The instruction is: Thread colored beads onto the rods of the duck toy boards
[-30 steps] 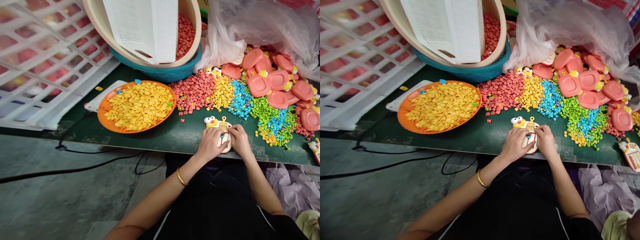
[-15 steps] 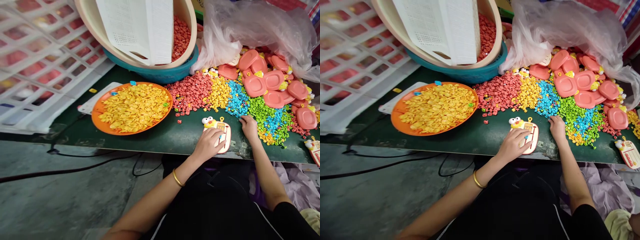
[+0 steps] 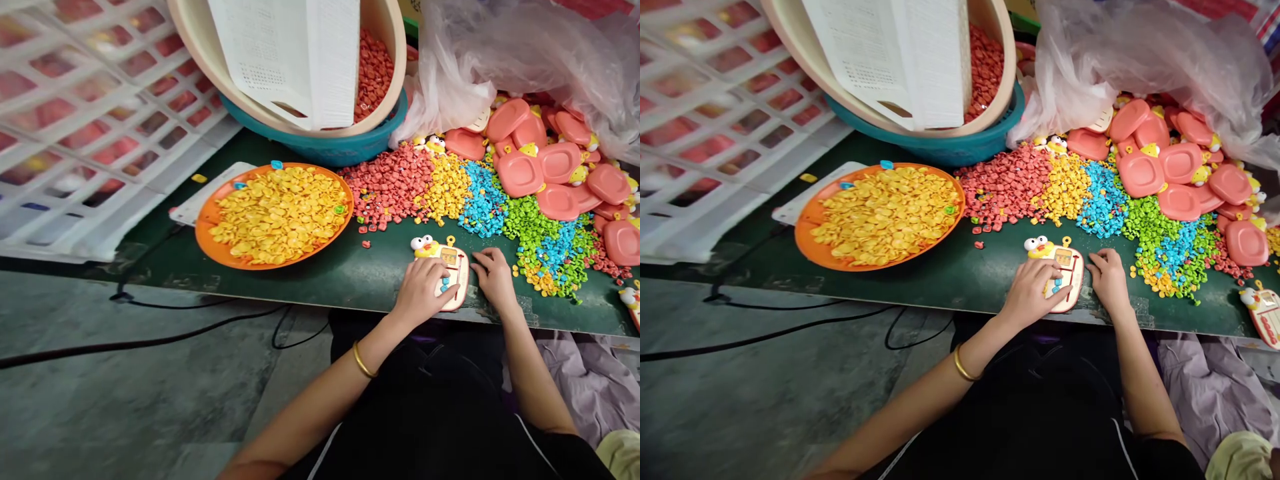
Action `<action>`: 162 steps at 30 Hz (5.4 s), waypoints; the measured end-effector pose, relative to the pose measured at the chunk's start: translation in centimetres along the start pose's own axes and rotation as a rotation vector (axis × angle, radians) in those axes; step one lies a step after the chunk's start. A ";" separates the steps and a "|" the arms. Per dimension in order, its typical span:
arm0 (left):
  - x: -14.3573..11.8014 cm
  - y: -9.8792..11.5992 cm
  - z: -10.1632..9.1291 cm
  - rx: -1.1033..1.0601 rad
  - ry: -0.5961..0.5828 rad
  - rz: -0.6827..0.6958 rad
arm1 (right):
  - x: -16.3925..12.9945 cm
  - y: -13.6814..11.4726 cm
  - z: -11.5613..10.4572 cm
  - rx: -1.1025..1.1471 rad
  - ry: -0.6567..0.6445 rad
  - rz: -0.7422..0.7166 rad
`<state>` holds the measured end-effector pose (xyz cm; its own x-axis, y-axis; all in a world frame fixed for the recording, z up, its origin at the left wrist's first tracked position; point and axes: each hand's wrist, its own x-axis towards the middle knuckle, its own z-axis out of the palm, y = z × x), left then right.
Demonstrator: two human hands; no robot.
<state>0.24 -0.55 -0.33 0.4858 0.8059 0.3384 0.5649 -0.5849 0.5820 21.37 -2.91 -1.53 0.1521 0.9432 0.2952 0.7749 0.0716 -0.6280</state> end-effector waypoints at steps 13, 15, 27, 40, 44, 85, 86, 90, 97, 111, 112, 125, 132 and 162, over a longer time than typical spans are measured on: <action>0.0 -0.1 0.2 -0.002 0.019 0.017 | 0.9 -3.2 3.0 0.064 0.077 -0.066; -0.1 -0.1 0.2 -0.004 0.027 0.027 | -0.4 -3.4 3.0 0.058 0.072 -0.088; 0.5 -0.4 -0.1 -0.001 -0.047 0.170 | 5.1 1.8 -0.7 -0.049 0.163 0.011; -0.1 -0.6 0.3 -0.081 -0.002 0.241 | 3.7 1.3 0.3 -0.035 0.068 0.061; -0.1 -0.4 -0.1 -0.067 0.021 0.140 | 3.0 0.2 0.1 0.067 0.039 0.113; 0.0 -0.2 0.4 -0.035 0.058 0.095 | 2.2 -3.1 1.0 0.202 -0.066 0.105; -0.1 -0.3 0.5 -0.051 0.062 0.094 | 1.8 -3.8 1.6 0.145 -0.049 0.073; -0.2 -0.6 0.5 -0.062 0.023 0.152 | 0.0 -4.2 1.4 0.016 -0.088 -0.080; 0.5 -0.4 0.0 0.022 -0.072 0.148 | 4.3 2.8 -2.9 -0.179 0.171 0.113; 0.6 0.0 -0.5 0.115 -0.201 0.144 | 1.3 -2.5 1.9 0.087 -0.001 -0.060; 0.6 -0.1 -0.5 0.108 -0.197 0.143 | 1.1 -2.8 2.4 0.069 -0.018 -0.072; 2.4 -0.2 0.3 0.144 -0.171 0.168 | 7.7 5.0 -3.1 -0.278 0.181 0.156; 2.0 -0.3 0.4 0.058 -0.127 0.153 | 4.9 3.4 -2.6 -0.255 0.196 0.027; 2.2 -0.1 0.5 0.023 -0.167 0.042 | 3.8 -0.4 0.9 0.058 0.086 -0.101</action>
<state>1.60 1.17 -0.01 0.6126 0.7552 0.2330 0.5561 -0.6214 0.5519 21.13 0.96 -0.80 0.1285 0.8993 0.4181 0.7524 0.1862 -0.6318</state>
